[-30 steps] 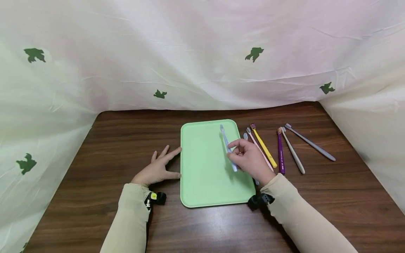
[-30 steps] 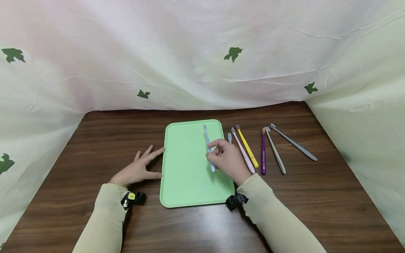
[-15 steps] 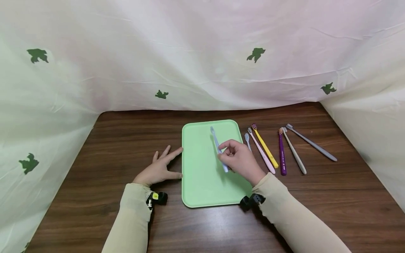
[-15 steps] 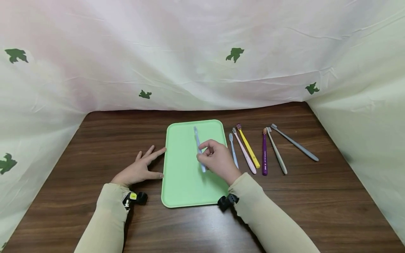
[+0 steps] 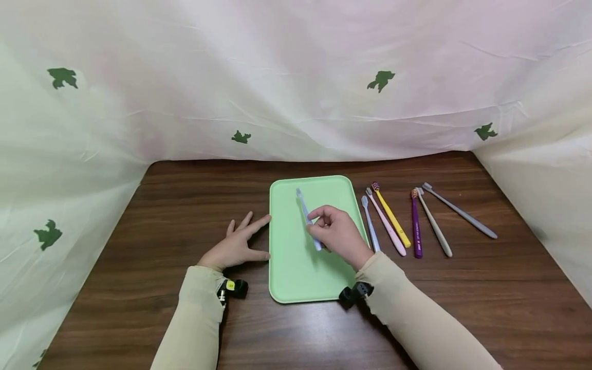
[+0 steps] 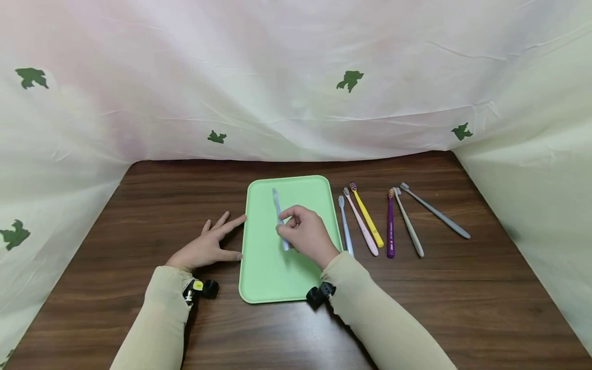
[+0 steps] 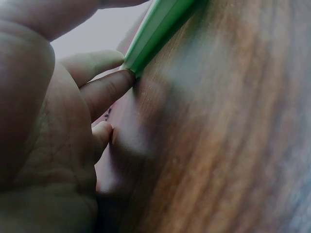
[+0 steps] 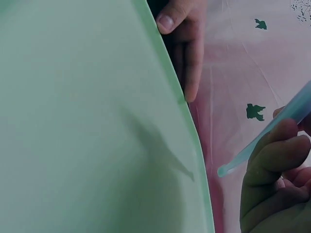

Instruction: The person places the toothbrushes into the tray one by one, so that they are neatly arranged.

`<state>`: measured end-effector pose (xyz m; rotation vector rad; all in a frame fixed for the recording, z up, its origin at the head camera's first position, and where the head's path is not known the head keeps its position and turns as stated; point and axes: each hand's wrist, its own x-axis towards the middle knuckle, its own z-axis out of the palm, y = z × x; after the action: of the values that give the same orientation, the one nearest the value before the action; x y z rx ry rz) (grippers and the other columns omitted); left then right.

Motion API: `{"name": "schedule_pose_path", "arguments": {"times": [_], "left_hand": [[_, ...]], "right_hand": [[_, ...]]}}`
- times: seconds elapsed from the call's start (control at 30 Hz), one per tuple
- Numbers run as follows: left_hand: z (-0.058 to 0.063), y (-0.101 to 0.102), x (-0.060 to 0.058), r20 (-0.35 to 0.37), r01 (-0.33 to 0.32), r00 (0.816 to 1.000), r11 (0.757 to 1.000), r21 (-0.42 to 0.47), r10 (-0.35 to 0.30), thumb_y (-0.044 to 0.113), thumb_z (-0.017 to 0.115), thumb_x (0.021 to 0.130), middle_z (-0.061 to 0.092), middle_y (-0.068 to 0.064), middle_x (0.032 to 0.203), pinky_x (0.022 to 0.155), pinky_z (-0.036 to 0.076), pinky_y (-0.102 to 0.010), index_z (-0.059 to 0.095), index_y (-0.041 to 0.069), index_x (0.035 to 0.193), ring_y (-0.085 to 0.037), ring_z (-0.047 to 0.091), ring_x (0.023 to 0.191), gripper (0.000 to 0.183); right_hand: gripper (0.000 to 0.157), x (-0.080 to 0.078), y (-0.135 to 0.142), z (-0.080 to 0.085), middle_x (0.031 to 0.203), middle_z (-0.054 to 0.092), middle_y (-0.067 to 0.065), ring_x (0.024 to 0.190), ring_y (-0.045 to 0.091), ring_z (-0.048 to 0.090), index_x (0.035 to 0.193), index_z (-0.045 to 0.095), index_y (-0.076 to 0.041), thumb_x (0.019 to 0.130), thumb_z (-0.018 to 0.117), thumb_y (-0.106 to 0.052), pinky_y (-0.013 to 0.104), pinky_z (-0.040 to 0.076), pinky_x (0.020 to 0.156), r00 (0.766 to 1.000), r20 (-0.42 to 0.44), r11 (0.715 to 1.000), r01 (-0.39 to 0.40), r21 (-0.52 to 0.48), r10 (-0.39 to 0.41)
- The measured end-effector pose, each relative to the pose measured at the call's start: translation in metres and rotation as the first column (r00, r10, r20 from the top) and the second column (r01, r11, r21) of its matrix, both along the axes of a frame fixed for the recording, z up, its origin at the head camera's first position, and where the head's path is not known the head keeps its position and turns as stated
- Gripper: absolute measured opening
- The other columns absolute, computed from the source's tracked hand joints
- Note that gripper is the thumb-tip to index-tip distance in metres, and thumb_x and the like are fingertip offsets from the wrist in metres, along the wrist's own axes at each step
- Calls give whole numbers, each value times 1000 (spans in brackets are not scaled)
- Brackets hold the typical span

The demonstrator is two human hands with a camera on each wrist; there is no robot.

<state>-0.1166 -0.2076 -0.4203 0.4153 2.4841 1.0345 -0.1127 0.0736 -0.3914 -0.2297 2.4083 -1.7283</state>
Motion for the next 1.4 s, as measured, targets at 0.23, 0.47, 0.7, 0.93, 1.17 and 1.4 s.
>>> {"name": "schedule_pose_path", "arguments": {"times": [0.23, 0.47, 0.7, 0.93, 1.17, 1.4], "left_hand": [[0, 0, -1, -9, 4, 1000, 1000, 0, -4, 44, 81, 83, 7, -7, 168, 118, -13, -58, 26, 35, 160, -24, -10, 154, 95], [0, 0, -1, -6, -3, 1000, 1000, -5, 3, 46, 81, 82, 9, -6, 168, 119, -12, -58, 25, 37, 160, -23, -10, 154, 96], [1, 0, -1, -6, 0, 1000, 1000, -10, 0, 43, 81, 83, 10, -6, 168, 118, -13, -57, 26, 36, 160, -22, -9, 154, 95], [2, 1, -1, -6, 6, 1000, 1000, 0, -6, 42, 82, 83, 14, -5, 168, 118, -14, -56, 27, 35, 160, -23, -8, 154, 95], [1, 0, -1, -8, 5, 1000, 1000, -3, -5, 43, 81, 82, 15, -5, 167, 118, -15, -55, 27, 34, 160, -23, -7, 155, 95], [2, 1, -2, -6, 2, 1000, 1000, -8, -2, 43, 81, 82, 15, -6, 167, 118, -15, -55, 27, 35, 160, -23, -7, 155, 95]], "right_hand": [[21, -2, -13, -4, 74, 63, 5, 49, 14, 49, 110, 67, -2, 91, 69, -10, 26, 42, 44, 999, 47, 999, -7, -50, 9], [19, -2, -19, -7, 75, 63, 7, 51, 16, 51, 110, 67, -4, 91, 69, -8, 26, 44, 45, 997, 71, 996, 11, -89, -4], [20, -6, -29, -9, 74, 63, 7, 49, 15, 50, 109, 67, -3, 90, 68, -6, 26, 44, 45, 997, 73, 995, 10, -100, -3], [20, -9, -35, -11, 75, 63, 7, 48, 15, 50, 109, 67, -3, 89, 66, -6, 27, 44, 46, 995, 96, 996, 10, -86, -1], [19, -12, -40, -16, 75, 65, 5, 50, 14, 53, 109, 68, -6, 90, 68, -11, 26, 45, 47, 996, 86, 999, -12, -42, 15], [16, -15, -44, -18, 73, 67, 5, 54, 16, 55, 107, 68, -9, 92, 70, -15, 28, 46, 51, 995, 86, 999, -46, -2, 46]]}}
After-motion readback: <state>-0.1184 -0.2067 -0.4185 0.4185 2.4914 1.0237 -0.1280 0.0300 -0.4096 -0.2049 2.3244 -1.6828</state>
